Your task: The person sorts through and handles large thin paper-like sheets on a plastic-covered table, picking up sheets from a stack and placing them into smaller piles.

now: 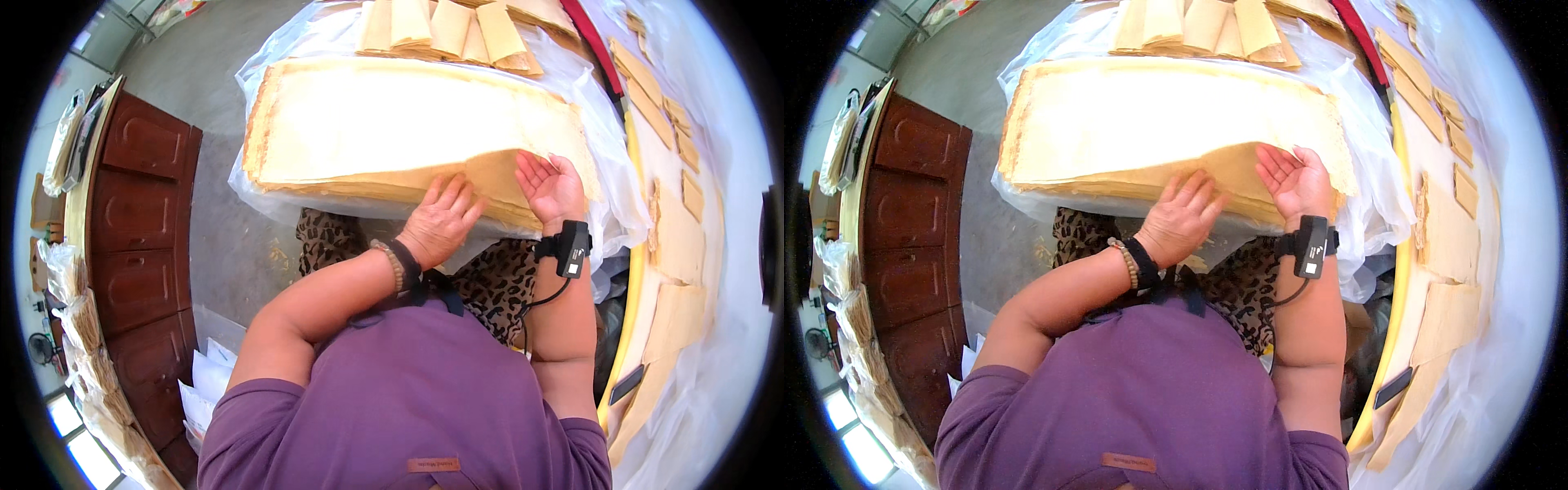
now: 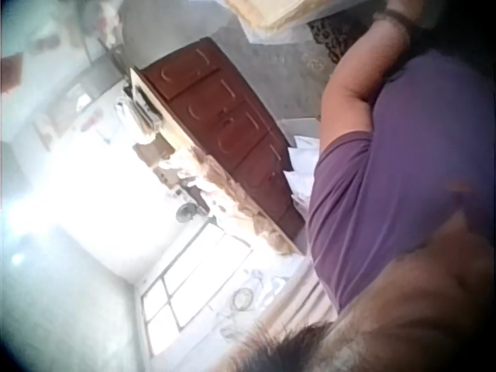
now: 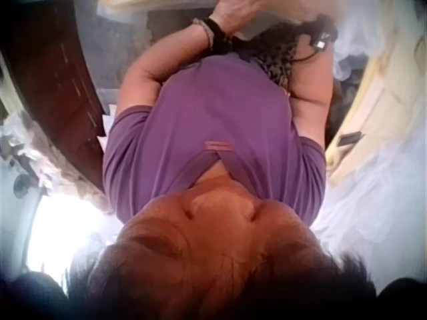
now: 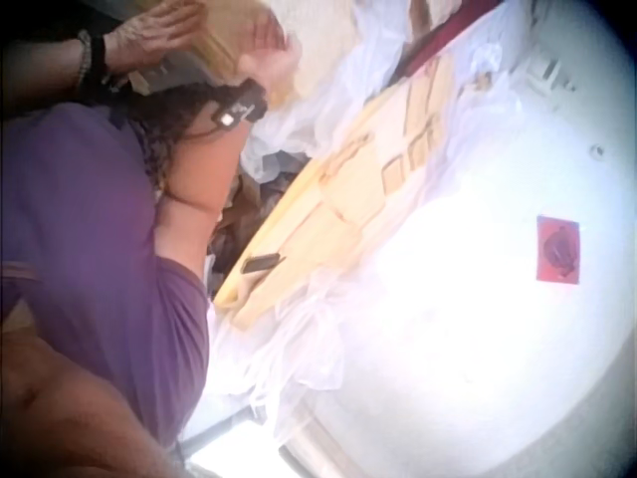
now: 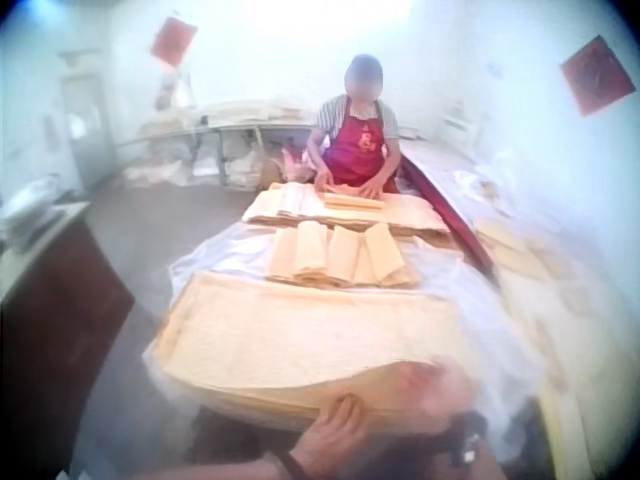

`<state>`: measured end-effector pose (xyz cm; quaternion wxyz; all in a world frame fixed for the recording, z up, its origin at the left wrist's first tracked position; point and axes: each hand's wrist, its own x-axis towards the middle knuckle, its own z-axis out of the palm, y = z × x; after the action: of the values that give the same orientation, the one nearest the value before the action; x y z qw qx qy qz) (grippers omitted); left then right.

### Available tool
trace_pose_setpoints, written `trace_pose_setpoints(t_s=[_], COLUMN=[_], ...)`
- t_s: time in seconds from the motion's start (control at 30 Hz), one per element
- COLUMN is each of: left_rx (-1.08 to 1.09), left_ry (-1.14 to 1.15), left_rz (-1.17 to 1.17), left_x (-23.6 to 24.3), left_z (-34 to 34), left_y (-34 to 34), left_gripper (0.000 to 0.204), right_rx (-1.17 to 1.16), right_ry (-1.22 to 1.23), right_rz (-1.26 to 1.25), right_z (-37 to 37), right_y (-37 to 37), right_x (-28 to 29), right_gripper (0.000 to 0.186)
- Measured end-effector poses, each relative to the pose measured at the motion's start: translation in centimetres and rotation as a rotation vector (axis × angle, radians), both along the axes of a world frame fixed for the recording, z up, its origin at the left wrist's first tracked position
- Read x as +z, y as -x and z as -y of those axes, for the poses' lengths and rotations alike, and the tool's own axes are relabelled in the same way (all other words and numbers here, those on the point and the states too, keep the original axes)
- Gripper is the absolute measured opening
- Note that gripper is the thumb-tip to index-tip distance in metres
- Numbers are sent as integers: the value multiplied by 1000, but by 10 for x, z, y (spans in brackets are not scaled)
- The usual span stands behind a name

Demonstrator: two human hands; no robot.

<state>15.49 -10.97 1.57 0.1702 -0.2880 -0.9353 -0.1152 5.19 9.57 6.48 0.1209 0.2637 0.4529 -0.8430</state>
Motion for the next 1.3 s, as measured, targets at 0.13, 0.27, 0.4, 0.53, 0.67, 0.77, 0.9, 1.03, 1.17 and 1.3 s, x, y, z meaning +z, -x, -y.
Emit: trace_pose_setpoints(t_s=[0.13, 0.27, 0.4, 0.53, 0.67, 0.77, 0.9, 1.03, 1.17, 1.3], left_rx=[317, 491, 783, 837, 796, 692, 761, 596, 422, 454], left_ry=[-58, 28, 94, -38, 36, 35, 66, 8, -47, -82], left_rz=[245, 147, 136, -21, -125, -49, -213, -47, -27, -8], left_x=[1, -13, -24, -29, -23, -24, -11, -24, -13, -4], left_z=[36, 95, 155, 190, 208, 209, 202, 207, 205, 197], left_y=[3, -5, -13, -4, 1, 0, -7, -3, 2, 6], left_gripper=[43, 31, 27, 19, 22, 19, 20, 22, 27, 31], right_rx=[29, 25, 62, -61, -103, 148, 581, 579, 538, 634], right_ry=[-28, -146, -185, -213, -239, -562, -1141, -1401, -1571, -1583], right_rz=[0, 2, 64, 79, 60, 52, -685, -1328, -1381, -1263], right_z=[-4, -34, -54, -74, -88, -42, 87, 199, 248, 256], right_y=[-2, -4, -6, 2, -1, -30, -66, -62, -33, -19], right_x=[-8, -16, -27, -46, -48, -7, 0, -15, -48, -43], right_gripper=[22, 20, 21, 21, 29, 37, 27, 29, 22, 13])
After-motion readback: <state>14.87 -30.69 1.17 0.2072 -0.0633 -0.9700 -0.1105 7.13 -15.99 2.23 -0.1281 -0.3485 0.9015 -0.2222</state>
